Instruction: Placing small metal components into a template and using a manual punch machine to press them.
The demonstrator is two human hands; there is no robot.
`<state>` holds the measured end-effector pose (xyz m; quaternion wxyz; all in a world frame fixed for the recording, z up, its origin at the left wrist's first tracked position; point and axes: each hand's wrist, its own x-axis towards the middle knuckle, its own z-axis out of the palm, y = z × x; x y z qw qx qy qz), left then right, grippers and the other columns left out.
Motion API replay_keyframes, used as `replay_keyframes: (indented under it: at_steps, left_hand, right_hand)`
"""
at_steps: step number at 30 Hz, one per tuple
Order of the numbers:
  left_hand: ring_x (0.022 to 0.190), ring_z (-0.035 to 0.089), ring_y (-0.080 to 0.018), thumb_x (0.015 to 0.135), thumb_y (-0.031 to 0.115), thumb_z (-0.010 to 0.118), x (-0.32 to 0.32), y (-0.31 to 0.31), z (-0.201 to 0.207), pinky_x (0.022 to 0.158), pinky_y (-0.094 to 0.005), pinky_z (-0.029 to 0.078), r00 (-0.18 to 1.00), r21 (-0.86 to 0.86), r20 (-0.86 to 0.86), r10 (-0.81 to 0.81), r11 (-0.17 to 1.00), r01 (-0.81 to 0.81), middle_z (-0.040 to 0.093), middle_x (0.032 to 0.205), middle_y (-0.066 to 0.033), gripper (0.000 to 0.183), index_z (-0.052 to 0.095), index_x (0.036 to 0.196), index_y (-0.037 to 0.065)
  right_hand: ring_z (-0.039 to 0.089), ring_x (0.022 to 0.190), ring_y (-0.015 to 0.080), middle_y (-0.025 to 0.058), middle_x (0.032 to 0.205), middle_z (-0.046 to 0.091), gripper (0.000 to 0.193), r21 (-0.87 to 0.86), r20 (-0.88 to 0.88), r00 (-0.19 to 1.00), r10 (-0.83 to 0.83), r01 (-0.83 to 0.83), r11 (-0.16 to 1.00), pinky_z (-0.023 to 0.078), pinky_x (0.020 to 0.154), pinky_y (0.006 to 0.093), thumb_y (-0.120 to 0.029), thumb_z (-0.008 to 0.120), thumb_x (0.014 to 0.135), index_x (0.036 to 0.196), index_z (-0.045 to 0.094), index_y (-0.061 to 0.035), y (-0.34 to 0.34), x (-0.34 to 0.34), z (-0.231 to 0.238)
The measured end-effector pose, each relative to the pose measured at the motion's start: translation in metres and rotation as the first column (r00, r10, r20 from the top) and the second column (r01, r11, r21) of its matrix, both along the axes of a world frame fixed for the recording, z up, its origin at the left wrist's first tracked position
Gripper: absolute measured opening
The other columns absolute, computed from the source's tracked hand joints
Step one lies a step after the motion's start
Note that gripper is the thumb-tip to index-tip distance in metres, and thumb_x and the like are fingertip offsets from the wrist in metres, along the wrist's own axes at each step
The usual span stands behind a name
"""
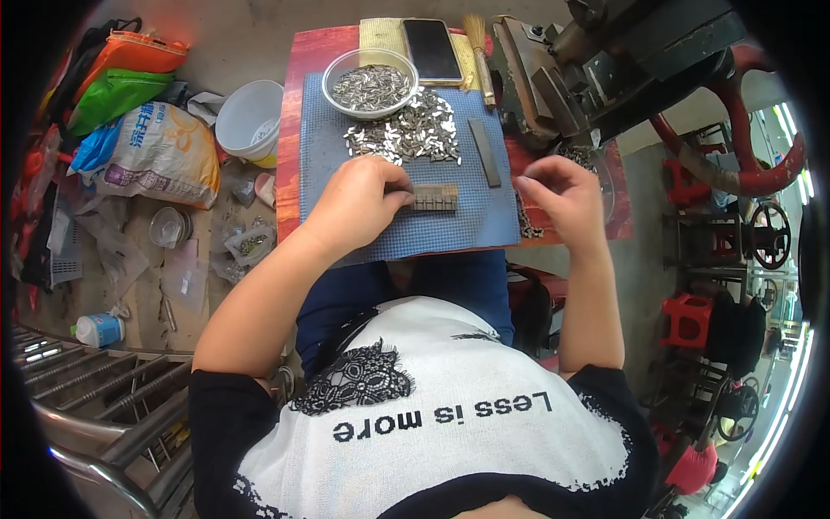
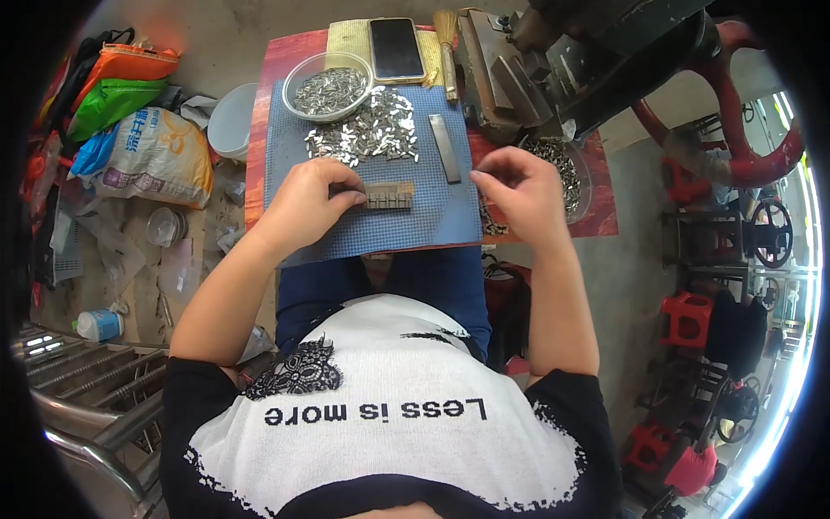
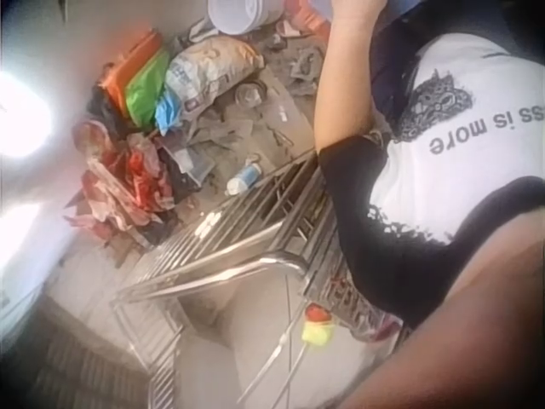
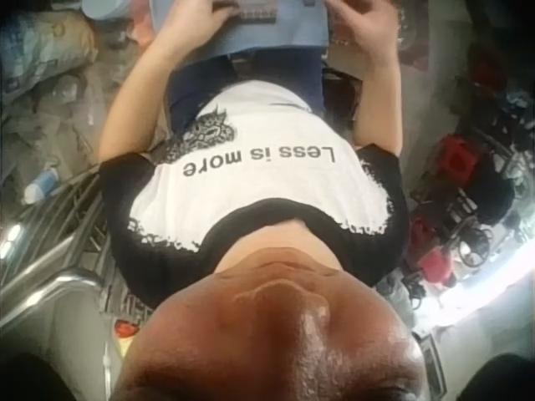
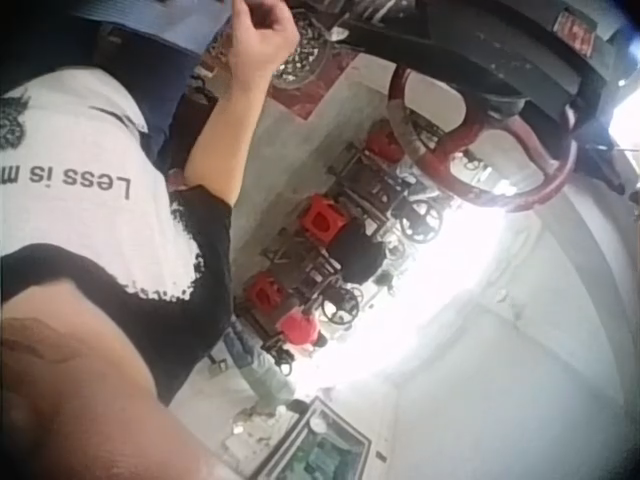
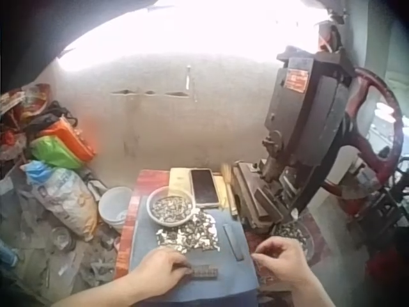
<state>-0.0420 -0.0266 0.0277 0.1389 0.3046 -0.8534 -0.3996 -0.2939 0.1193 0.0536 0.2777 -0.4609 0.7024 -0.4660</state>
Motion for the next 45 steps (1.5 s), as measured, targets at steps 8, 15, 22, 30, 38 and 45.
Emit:
replay_keyframes:
  at_steps: [8,15,22,30,38,45]
  left_hand:
    - [0.087,0.065,-0.0294,0.082,0.004,0.072,-0.012,0.002,0.0,0.079,-0.036,0.051,0.995,-0.064,-0.103,0.005,0.998,-0.011,0.066,0.09,-0.0137,0.011,0.071,0.091,-0.002]
    - [0.09,0.063,-0.0316,0.081,0.005,0.073,-0.022,0.007,0.005,0.08,-0.0385,0.051,0.992,-0.047,-0.122,-0.038,0.998,0.032,0.065,0.092,-0.0133,0.01,0.071,0.089,0.0]
    - [0.084,0.063,-0.0285,0.081,0.004,0.074,-0.027,0.015,0.009,0.075,-0.037,0.05,0.994,-0.036,-0.106,-0.028,0.999,0.024,0.065,0.091,-0.0123,0.01,0.071,0.089,-0.001]
    - [0.084,0.063,-0.0288,0.081,0.003,0.073,-0.028,0.014,0.009,0.076,-0.0364,0.051,0.996,-0.026,-0.088,-0.035,0.999,0.033,0.065,0.09,-0.0123,0.009,0.071,0.089,-0.001]
    - [0.091,0.065,-0.0328,0.084,0.004,0.069,-0.023,-0.008,0.001,0.082,-0.0398,0.051,0.979,-0.164,-0.18,0.092,0.979,-0.122,0.068,0.097,-0.0152,0.011,0.071,0.094,0.001]
    - [0.091,0.065,-0.0357,0.084,0.007,0.07,-0.023,-0.013,-0.006,0.08,-0.0437,0.052,0.992,-0.228,-0.077,0.099,0.967,-0.114,0.065,0.095,-0.0137,0.009,0.071,0.092,0.004]
  right_hand:
    - [0.069,0.081,0.0133,0.007,0.09,0.073,0.02,-0.188,0.518,0.853,-0.062,0.185,0.964,0.055,0.077,0.0251,0.008,0.073,0.081,0.1,0.071,0.0015,0.049,-0.021,0.003]
    - [0.062,0.086,0.0181,0.0103,0.096,0.069,0.015,-0.437,0.752,0.59,0.293,0.113,0.892,0.05,0.082,0.0302,-0.003,0.066,0.093,0.107,0.067,0.0014,0.063,-0.028,0.009]
    - [0.049,0.086,0.0177,0.008,0.097,0.061,0.016,-0.479,0.791,0.49,0.366,0.125,0.869,0.044,0.077,0.0297,-0.012,0.06,0.099,0.109,0.066,-0.0012,0.072,-0.036,0.007]
    - [0.053,0.087,0.0191,0.0097,0.098,0.063,0.019,-0.426,0.848,0.444,0.288,0.249,0.87,0.047,0.077,0.0315,-0.011,0.059,0.1,0.11,0.064,0.0033,0.081,-0.043,-0.002]
    - [0.067,0.086,0.0196,0.014,0.097,0.071,0.048,-0.507,-0.579,0.088,-0.81,0.74,0.443,0.051,0.075,0.0294,-0.027,0.084,0.08,0.111,0.067,0.0046,0.172,-0.185,-0.026]
    - [0.063,0.065,0.0127,0.0051,0.072,0.069,0.032,-0.344,-0.594,0.163,-0.787,0.833,0.433,0.051,0.066,0.0281,-0.032,0.074,0.09,0.088,0.072,0.0,0.176,-0.171,-0.018]
